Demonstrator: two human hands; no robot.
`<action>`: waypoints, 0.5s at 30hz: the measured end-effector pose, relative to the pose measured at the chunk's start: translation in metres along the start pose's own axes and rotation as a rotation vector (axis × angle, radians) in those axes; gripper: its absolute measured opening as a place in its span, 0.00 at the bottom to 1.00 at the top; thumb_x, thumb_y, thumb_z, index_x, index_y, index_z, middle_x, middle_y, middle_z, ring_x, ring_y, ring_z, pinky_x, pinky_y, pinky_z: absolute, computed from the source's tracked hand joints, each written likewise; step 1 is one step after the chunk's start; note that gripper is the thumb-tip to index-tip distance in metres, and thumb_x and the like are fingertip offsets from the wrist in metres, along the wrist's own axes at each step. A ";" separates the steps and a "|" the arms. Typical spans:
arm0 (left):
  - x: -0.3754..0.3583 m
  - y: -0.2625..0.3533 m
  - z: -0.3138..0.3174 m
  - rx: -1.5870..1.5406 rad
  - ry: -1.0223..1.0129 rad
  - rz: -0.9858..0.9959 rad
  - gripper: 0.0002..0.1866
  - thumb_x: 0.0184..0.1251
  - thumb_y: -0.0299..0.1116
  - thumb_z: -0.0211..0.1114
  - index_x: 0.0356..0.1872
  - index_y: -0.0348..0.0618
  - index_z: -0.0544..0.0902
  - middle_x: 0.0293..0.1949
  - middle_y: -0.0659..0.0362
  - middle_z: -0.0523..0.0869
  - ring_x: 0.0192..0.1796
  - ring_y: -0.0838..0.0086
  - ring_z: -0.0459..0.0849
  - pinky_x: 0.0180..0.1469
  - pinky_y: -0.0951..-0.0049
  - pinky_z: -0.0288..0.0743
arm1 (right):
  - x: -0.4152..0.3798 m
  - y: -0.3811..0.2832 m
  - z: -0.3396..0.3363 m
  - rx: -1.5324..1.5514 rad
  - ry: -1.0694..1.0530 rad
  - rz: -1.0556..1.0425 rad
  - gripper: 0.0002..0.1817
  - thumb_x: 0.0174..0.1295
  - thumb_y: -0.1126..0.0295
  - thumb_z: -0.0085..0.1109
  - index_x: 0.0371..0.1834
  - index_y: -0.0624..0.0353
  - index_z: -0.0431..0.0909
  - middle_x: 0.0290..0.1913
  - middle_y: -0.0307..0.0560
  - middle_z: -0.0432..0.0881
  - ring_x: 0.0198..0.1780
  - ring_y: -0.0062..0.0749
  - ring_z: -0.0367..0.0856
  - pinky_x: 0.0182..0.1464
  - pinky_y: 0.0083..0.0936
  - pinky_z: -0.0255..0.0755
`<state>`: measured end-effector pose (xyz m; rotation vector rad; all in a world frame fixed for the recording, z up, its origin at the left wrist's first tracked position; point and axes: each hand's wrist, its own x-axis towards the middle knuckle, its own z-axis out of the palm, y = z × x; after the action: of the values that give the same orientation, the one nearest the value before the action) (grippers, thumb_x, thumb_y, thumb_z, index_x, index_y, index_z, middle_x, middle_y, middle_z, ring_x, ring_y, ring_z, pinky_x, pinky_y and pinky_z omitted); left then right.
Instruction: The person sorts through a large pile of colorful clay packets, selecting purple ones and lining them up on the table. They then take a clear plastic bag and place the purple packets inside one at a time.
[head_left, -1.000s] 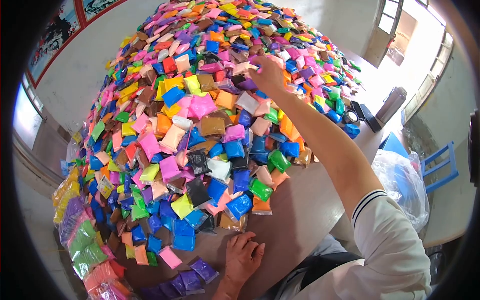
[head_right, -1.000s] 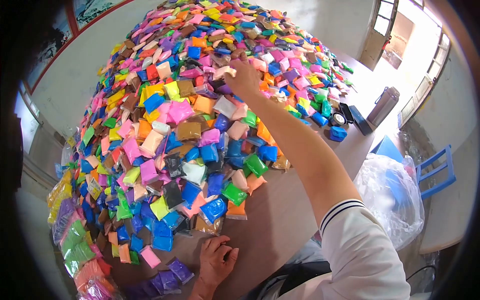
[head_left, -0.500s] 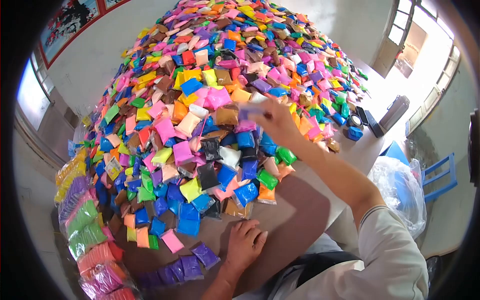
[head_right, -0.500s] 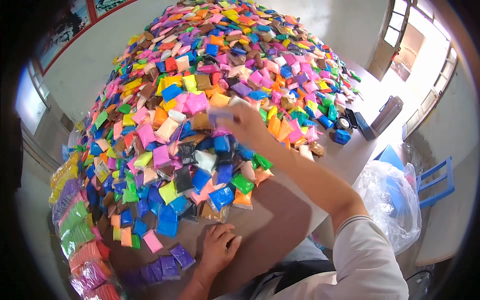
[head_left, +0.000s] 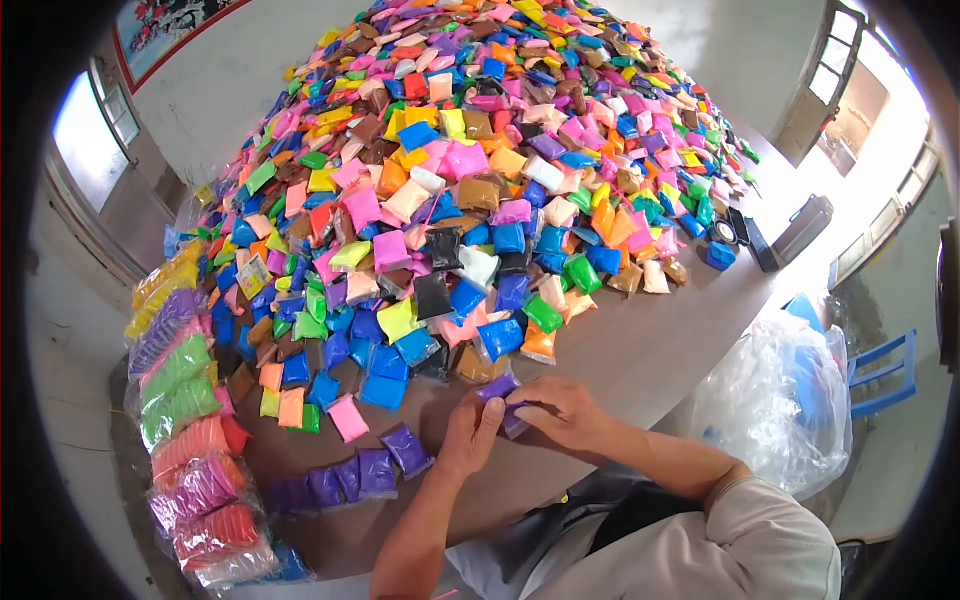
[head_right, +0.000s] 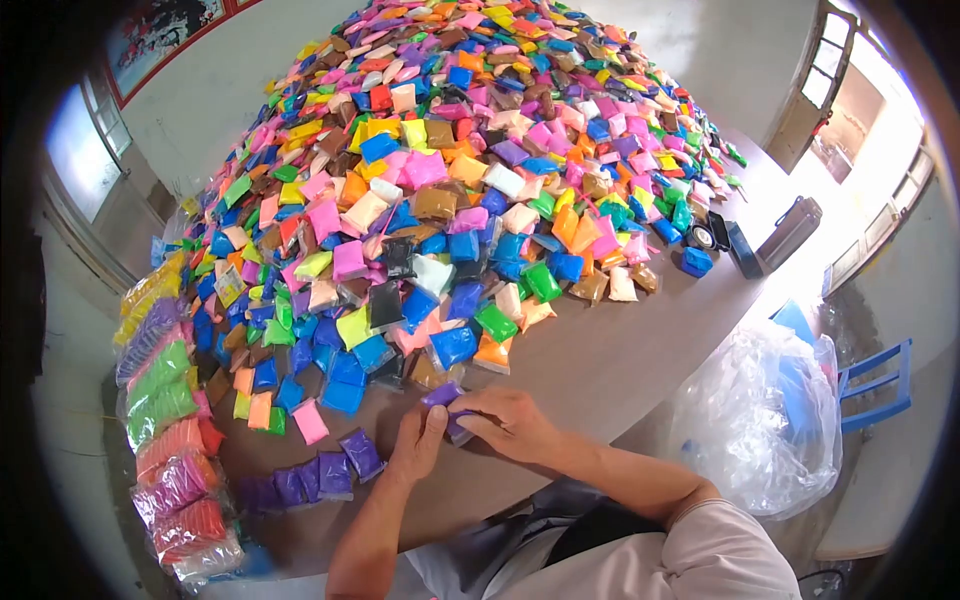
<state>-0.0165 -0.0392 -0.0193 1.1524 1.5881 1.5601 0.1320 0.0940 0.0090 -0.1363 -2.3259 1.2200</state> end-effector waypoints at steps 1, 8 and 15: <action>0.000 0.001 -0.003 0.033 -0.034 -0.035 0.23 0.78 0.48 0.53 0.46 0.34 0.81 0.41 0.47 0.83 0.42 0.58 0.82 0.47 0.64 0.74 | 0.000 -0.001 0.006 0.068 0.054 0.070 0.19 0.66 0.68 0.64 0.60 0.58 0.78 0.48 0.53 0.84 0.46 0.38 0.85 0.51 0.31 0.78; 0.004 0.006 -0.008 0.225 -0.120 -0.024 0.21 0.76 0.46 0.57 0.48 0.35 0.81 0.43 0.45 0.83 0.43 0.54 0.84 0.46 0.60 0.75 | 0.013 -0.004 0.008 0.265 0.180 0.257 0.16 0.69 0.67 0.61 0.56 0.64 0.77 0.43 0.45 0.83 0.42 0.24 0.81 0.47 0.25 0.75; 0.005 0.006 -0.007 0.156 -0.141 -0.044 0.19 0.73 0.43 0.61 0.50 0.36 0.82 0.47 0.46 0.85 0.50 0.55 0.84 0.53 0.62 0.76 | 0.012 0.013 0.011 0.706 0.123 0.515 0.08 0.70 0.69 0.60 0.44 0.60 0.75 0.37 0.34 0.78 0.39 0.15 0.77 0.40 0.19 0.75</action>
<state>-0.0242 -0.0382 -0.0119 1.2731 1.6517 1.3153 0.1148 0.0974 -0.0020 -0.5605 -1.6703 2.1370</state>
